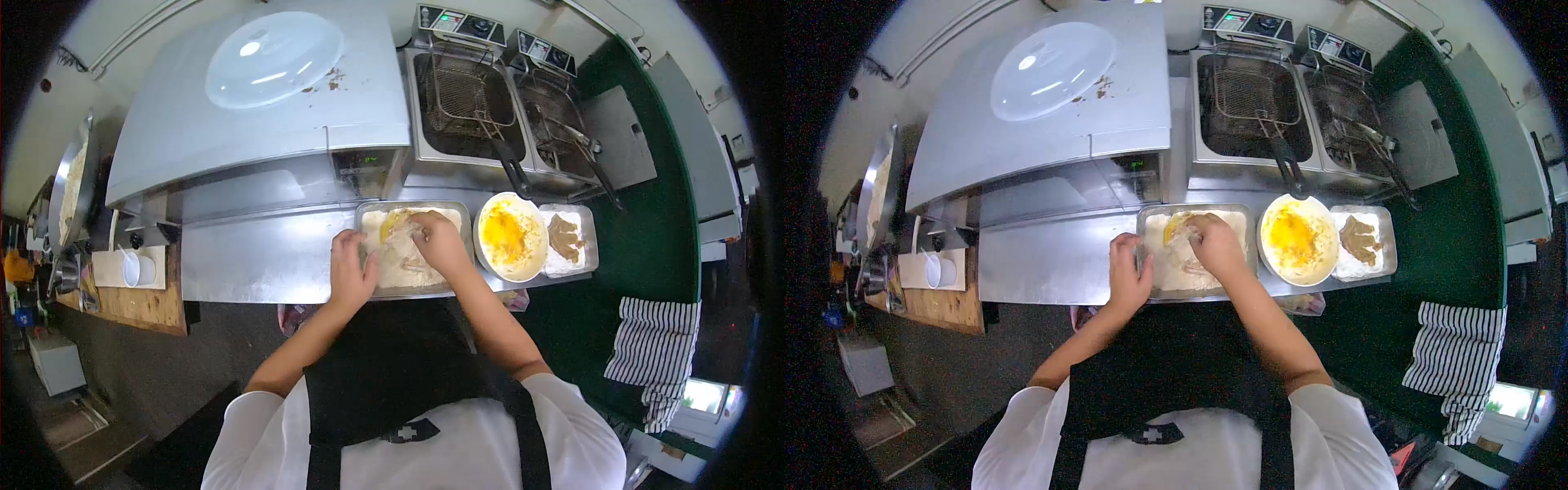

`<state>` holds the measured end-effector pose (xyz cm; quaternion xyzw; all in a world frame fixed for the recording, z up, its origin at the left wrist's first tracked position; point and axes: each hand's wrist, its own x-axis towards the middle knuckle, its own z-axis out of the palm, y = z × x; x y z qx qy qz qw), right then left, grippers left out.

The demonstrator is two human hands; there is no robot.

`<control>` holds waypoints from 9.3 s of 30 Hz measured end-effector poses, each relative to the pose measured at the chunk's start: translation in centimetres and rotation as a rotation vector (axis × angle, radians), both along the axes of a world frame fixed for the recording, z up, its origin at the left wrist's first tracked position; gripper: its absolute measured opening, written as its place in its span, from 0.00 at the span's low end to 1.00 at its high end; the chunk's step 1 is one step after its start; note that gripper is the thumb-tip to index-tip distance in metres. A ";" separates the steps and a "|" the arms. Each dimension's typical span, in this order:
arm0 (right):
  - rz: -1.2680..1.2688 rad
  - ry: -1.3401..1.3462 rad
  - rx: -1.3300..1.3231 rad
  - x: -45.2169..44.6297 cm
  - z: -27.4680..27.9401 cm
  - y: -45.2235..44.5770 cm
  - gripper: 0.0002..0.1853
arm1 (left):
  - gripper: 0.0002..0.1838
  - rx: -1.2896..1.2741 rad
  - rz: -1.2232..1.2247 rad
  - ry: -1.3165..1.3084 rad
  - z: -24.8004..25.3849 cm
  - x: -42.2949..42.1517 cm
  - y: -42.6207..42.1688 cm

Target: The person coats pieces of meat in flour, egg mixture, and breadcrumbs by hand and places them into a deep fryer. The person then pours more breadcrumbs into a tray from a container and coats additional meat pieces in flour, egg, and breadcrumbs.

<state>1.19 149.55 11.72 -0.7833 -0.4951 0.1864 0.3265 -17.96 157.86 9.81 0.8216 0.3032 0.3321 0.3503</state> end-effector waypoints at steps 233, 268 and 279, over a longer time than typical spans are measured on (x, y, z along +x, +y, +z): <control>0.029 0.183 0.030 4.5 -6.9 0.2 0.33 | 0.20 0.020 0.201 0.018 -4.2 -0.1 -1.7; 0.687 -0.233 0.076 -2.8 -5.0 0.7 0.18 | 0.21 -0.018 0.215 0.013 -4.6 -0.2 -1.5; 0.542 -0.447 -0.171 -2.8 -5.6 0.8 0.31 | 0.20 -0.044 0.229 0.034 -4.2 -0.3 -1.7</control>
